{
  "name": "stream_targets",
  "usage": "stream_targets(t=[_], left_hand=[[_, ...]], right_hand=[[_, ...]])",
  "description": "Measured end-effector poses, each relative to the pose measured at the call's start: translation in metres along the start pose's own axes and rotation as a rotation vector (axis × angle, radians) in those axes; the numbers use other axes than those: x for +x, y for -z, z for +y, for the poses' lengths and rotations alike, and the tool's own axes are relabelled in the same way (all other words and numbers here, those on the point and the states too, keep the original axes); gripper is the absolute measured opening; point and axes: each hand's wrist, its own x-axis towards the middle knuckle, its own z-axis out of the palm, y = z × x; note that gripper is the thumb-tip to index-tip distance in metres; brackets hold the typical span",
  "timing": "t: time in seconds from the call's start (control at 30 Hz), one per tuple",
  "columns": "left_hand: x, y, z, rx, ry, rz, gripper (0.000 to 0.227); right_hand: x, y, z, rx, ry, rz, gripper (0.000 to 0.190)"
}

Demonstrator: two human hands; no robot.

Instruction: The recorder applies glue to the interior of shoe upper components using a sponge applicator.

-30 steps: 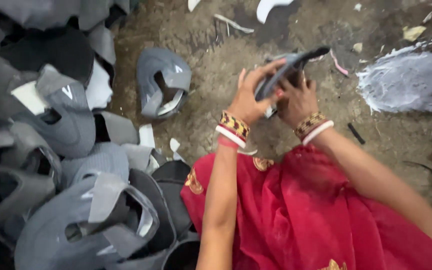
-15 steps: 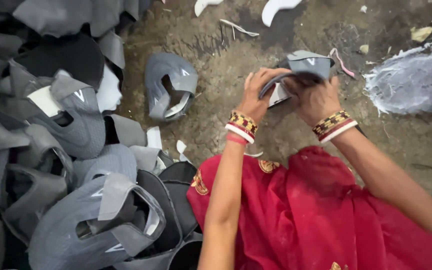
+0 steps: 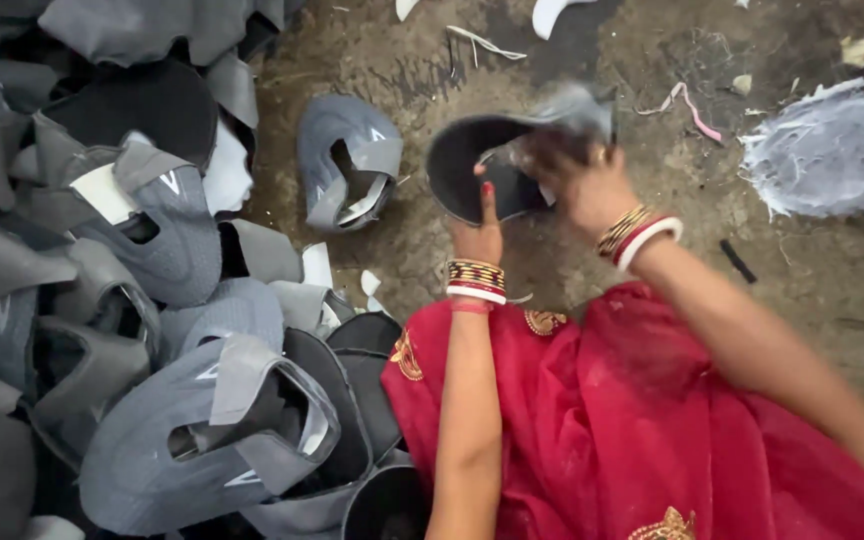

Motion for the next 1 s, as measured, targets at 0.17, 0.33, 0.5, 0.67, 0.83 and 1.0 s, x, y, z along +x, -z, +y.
stream_targets(t=[0.17, 0.33, 0.5, 0.67, 0.83, 1.0], left_hand=[[-0.026, -0.012, -0.033, 0.183, 0.300, 0.062, 0.042], [-0.019, -0.029, -0.074, -0.417, 0.266, 0.304, 0.043], [-0.012, -0.030, -0.053, -0.526, 0.325, 0.361, 0.041], [-0.014, -0.024, -0.046, -0.509, 0.355, 0.354, 0.048], [-0.014, -0.035, -0.062, -0.538, 0.371, 0.401, 0.054], [-0.020, -0.034, -0.061, -0.348, 0.408, 0.331, 0.061]], right_hand=[[-0.005, 0.023, -0.033, 0.094, 0.007, -0.008, 0.071], [0.000, 0.027, -0.053, 0.251, 0.108, 0.177, 0.070], [0.014, 0.049, -0.069, 0.204, 0.083, -0.033, 0.074], [0.021, 0.008, -0.083, 0.106, 0.059, 0.163, 0.058], [0.034, -0.001, -0.087, -0.006, 0.154, 0.138, 0.053], [-0.017, -0.006, -0.086, 0.021, 0.133, 0.079, 0.063]])
